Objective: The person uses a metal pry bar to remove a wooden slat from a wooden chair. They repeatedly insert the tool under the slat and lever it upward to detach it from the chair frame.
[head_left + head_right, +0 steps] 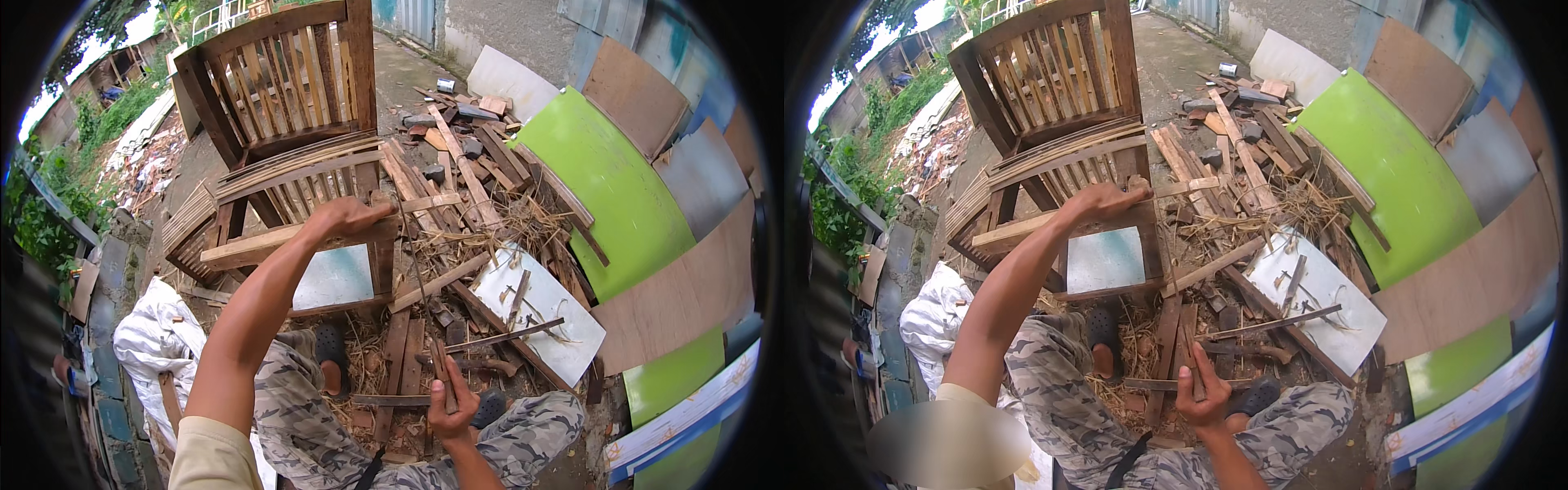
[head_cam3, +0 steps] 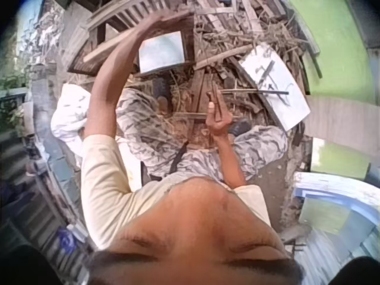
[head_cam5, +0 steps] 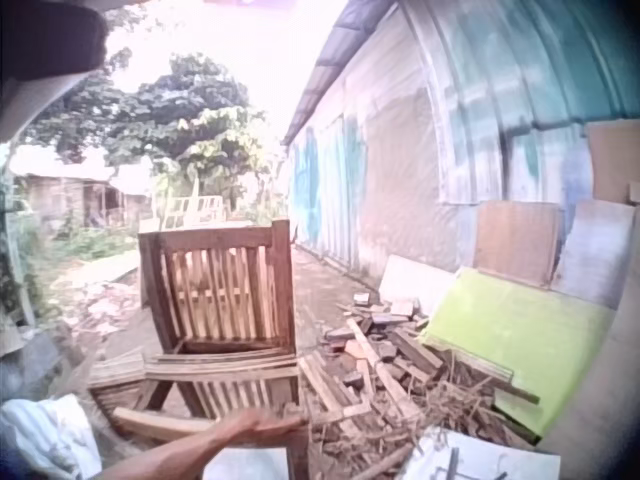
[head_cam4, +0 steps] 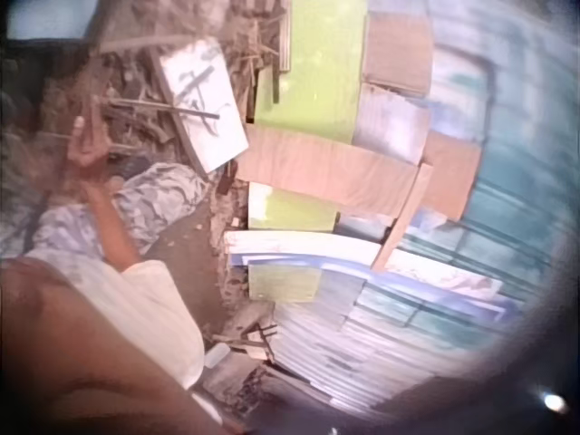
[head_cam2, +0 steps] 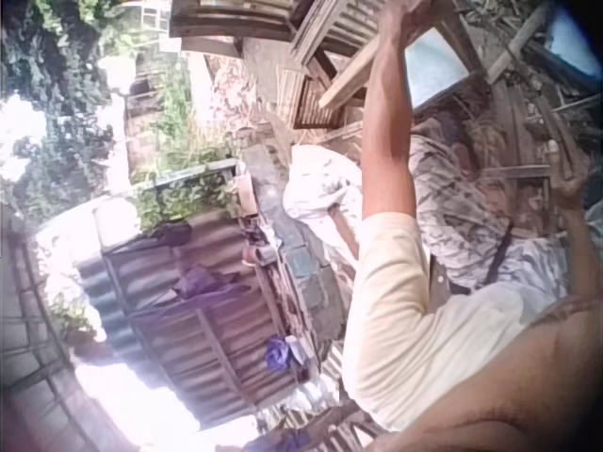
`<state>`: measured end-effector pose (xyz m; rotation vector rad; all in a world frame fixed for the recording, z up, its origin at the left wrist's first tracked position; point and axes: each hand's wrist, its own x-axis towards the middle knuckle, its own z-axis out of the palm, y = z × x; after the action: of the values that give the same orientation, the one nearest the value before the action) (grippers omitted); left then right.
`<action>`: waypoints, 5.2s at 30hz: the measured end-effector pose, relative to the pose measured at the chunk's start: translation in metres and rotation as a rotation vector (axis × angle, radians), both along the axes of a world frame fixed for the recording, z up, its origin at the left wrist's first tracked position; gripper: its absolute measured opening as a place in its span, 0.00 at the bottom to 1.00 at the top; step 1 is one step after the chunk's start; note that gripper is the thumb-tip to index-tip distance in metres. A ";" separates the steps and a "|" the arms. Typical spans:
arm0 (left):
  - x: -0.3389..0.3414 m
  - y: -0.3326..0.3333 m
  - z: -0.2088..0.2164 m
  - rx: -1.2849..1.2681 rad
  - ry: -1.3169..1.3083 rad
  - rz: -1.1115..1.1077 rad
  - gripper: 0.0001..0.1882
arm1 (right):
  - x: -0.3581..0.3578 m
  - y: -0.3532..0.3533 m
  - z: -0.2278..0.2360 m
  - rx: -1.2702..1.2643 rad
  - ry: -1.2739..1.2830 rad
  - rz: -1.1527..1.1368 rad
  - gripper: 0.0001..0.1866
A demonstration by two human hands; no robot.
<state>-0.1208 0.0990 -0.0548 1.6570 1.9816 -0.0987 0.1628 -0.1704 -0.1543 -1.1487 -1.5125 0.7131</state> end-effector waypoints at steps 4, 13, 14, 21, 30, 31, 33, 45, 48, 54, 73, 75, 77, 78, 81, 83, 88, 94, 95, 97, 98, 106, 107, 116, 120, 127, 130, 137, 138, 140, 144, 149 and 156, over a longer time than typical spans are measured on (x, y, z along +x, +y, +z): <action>0.003 -0.006 0.003 0.057 -0.021 -0.002 0.56 | -0.026 0.044 0.019 0.077 0.070 -0.036 0.23; 0.000 -0.007 0.011 0.042 -0.050 -0.059 0.56 | -0.005 -0.003 -0.019 -0.029 0.065 -0.043 0.22; -0.003 -0.005 0.004 0.092 -0.032 -0.058 0.55 | -0.006 0.001 -0.013 -0.020 0.057 -0.030 0.22; -0.001 -0.002 0.008 0.032 -0.053 -0.056 0.55 | -0.059 0.122 0.039 0.123 0.027 -0.016 0.22; -0.004 -0.008 0.002 0.068 -0.060 -0.048 0.57 | 0.007 -0.021 0.002 -0.120 0.067 -0.003 0.23; -0.001 -0.007 0.003 0.076 -0.069 -0.053 0.57 | -0.007 0.015 0.018 -0.083 0.003 -0.005 0.23; -0.001 -0.005 0.003 0.075 -0.052 -0.013 0.57 | -0.038 0.077 0.044 -0.095 0.046 0.012 0.23; -0.004 -0.002 0.001 0.107 -0.035 0.022 0.56 | -0.004 0.009 0.028 -0.095 0.051 0.015 0.23; 0.001 -0.008 -0.002 0.136 -0.050 -0.001 0.55 | -0.041 0.081 0.051 0.034 0.019 0.017 0.22; 0.001 -0.001 -0.007 0.111 -0.011 0.006 0.56 | -0.005 0.013 0.008 -0.230 0.181 0.036 0.23; -0.001 -0.017 0.006 0.155 -0.004 0.017 0.50 | 0.004 -0.002 0.040 -0.223 0.112 0.050 0.24; 0.000 -0.016 0.006 0.150 -0.004 0.025 0.50 | -0.020 0.052 0.056 -0.203 0.098 0.052 0.24; 0.005 -0.012 0.006 0.139 -0.008 0.022 0.52 | -0.034 0.090 0.046 -0.078 0.045 0.044 0.23; 0.008 -0.010 0.004 0.127 -0.013 0.013 0.52 | -0.036 0.101 0.034 -0.018 0.017 0.045 0.23; 0.000 -0.003 -0.006 0.128 0.001 0.007 0.55 | -0.030 0.071 0.028 -0.136 0.115 0.074 0.23; -0.003 -0.005 -0.014 0.172 -0.002 -0.002 0.54 | -0.013 0.021 0.036 -0.232 0.170 0.052 0.24; 0.001 -0.007 -0.004 0.148 -0.005 0.032 0.52 | 0.038 -0.034 0.033 -0.253 0.281 -0.019 0.25; 0.015 -0.020 0.000 0.420 0.085 0.191 0.50 | 0.041 -0.012 0.033 -0.046 0.241 -0.045 0.25; 0.016 -0.022 -0.003 0.519 0.081 0.189 0.50 | 0.045 -0.002 0.021 -0.005 0.182 -0.038 0.25; 0.009 -0.027 -0.011 0.790 0.017 0.156 0.41 | 0.046 0.007 0.005 0.037 0.128 -0.024 0.24; 0.006 -0.027 -0.015 0.887 0.011 0.055 0.38 | 0.046 0.006 -0.002 0.032 0.141 -0.043 0.24; 0.021 -0.045 -0.031 0.996 0.240 -0.474 0.26 | 0.044 -0.001 0.006 -0.021 0.201 -0.114 0.23; 0.026 -0.046 -0.035 1.008 0.189 -0.446 0.24 | 0.044 0.000 0.008 0.023 0.195 -0.117 0.23; 0.012 -0.035 -0.063 1.215 0.047 -0.528 0.17 | 0.043 -0.003 0.019 0.076 0.210 -0.097 0.23; 0.023 -0.041 -0.059 1.110 -0.093 -0.391 0.12 | 0.046 -0.006 0.017 0.015 0.208 -0.084 0.23; 0.018 -0.048 -0.048 1.154 -0.015 -0.570 0.09 | 0.043 -0.007 0.019 0.022 0.199 -0.078 0.23; 0.016 -0.048 -0.040 1.137 -0.191 -0.439 0.10 | 0.041 -0.006 0.012 0.045 0.208 -0.075 0.23; -0.007 -0.040 -0.003 0.651 0.024 0.132 0.41 | 0.038 -0.006 0.014 -0.019 0.179 -0.021 0.24; -0.010 -0.037 -0.003 0.564 0.058 0.125 0.43 | 0.036 -0.005 0.013 -0.002 0.171 -0.021 0.24; -0.015 -0.031 -0.002 0.396 0.126 0.118 0.47 | 0.034 -0.004 0.012 0.037 0.154 -0.012 0.24; -0.027 -0.019 -0.011 0.311 0.164 0.045 0.52 | 0.026 -0.007 0.000 -0.035 0.161 0.040 0.23; -0.006 -0.018 0.008 0.130 -0.013 0.060 0.60 | 0.026 -0.007 -0.014 -0.045 0.120 0.016 0.23; -0.007 -0.016 0.016 -0.020 -0.024 -0.006 0.65 | 0.023 -0.018 -0.016 -0.186 0.076 -0.019 0.24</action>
<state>-0.1277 0.0832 -0.0390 1.6444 1.9515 -0.1006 0.1863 -0.1886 -0.1705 -1.2593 -1.3920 0.8892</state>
